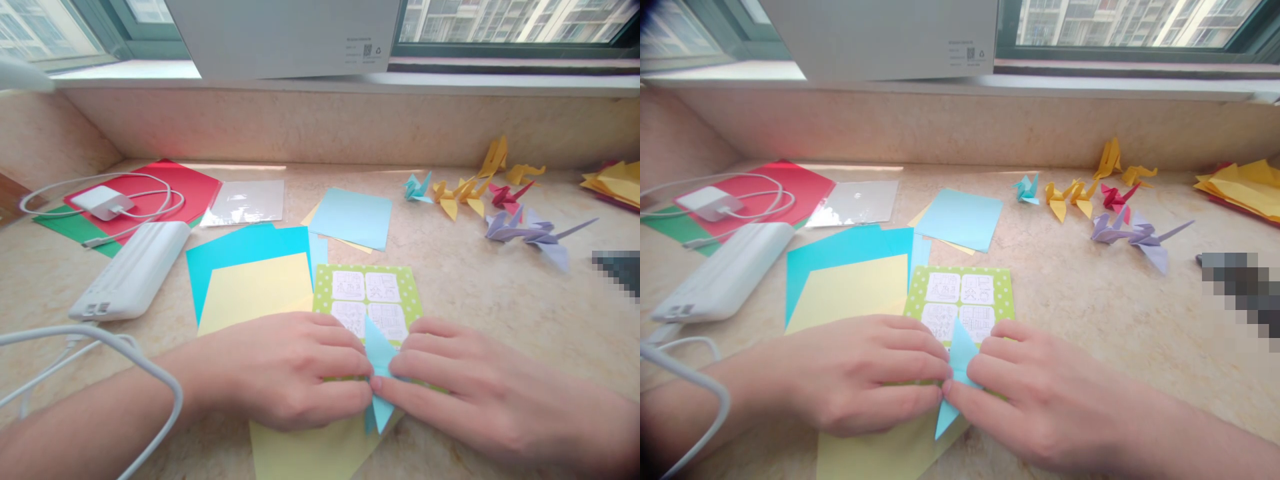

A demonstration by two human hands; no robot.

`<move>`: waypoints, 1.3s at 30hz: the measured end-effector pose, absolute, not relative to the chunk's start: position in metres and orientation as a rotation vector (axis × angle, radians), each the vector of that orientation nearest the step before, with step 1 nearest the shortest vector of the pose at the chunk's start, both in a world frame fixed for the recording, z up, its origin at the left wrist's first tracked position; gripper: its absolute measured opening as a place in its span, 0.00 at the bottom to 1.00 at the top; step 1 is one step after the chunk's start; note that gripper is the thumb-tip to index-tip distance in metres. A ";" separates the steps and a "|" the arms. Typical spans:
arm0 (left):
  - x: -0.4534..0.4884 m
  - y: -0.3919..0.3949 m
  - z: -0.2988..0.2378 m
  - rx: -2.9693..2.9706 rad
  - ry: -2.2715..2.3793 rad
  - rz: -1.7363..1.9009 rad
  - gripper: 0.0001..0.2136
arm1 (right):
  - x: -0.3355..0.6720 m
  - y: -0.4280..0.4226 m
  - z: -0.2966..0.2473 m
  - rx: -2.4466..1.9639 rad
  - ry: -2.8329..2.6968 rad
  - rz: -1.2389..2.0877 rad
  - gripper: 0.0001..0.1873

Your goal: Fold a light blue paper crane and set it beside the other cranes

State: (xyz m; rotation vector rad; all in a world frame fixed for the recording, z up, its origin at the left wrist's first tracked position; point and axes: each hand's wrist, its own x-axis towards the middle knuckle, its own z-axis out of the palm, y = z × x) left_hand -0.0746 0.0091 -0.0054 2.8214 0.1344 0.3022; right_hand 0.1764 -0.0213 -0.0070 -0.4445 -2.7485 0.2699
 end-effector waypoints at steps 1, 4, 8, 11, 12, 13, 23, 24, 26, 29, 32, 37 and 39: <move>-0.075 0.009 -0.005 2.807 0.148 0.287 0.09 | 0.177 -0.021 -0.007 -0.434 -2.755 0.289 0.16; -0.075 0.009 -0.004 2.789 0.159 0.221 0.10 | 0.177 -0.019 -0.005 -0.442 -2.765 0.350 0.16; -0.074 0.008 -0.004 2.808 0.154 0.248 0.09 | 0.177 -0.018 -0.002 -0.412 -2.760 0.376 0.17; -0.072 0.007 -0.004 2.819 0.168 0.235 0.09 | 0.176 -0.018 -0.002 -0.430 -2.748 0.389 0.17; -0.071 0.006 -0.004 2.822 0.181 0.224 0.09 | 0.176 -0.019 -0.002 -0.457 -2.745 0.396 0.16; -0.071 0.006 -0.005 2.828 0.190 0.216 0.09 | 0.175 -0.019 -0.002 -0.481 -2.743 0.401 0.16; -0.072 0.004 -0.005 2.780 0.266 0.213 0.08 | 0.175 -0.019 0.001 -0.459 -2.728 0.337 0.17; -0.072 0.004 -0.005 2.798 0.253 0.226 0.08 | 0.175 -0.019 0.001 -0.468 -2.722 0.331 0.17; -0.072 0.005 -0.006 2.848 0.205 0.249 0.08 | 0.175 -0.020 0.002 -0.486 -2.709 0.314 0.17; -0.072 0.006 -0.004 2.913 0.150 0.254 0.09 | 0.175 -0.020 0.001 -0.495 -2.699 0.301 0.18; -0.072 0.007 -0.003 2.935 0.135 0.246 0.09 | 0.175 -0.020 0.001 -0.482 -2.701 0.303 0.18; -0.073 0.007 -0.003 2.925 0.130 0.298 0.08 | 0.173 -0.020 0.002 -0.465 -2.736 0.294 0.18; -0.073 0.006 -0.004 2.925 0.137 0.310 0.07 | 0.173 -0.020 0.003 -0.460 -2.728 0.298 0.17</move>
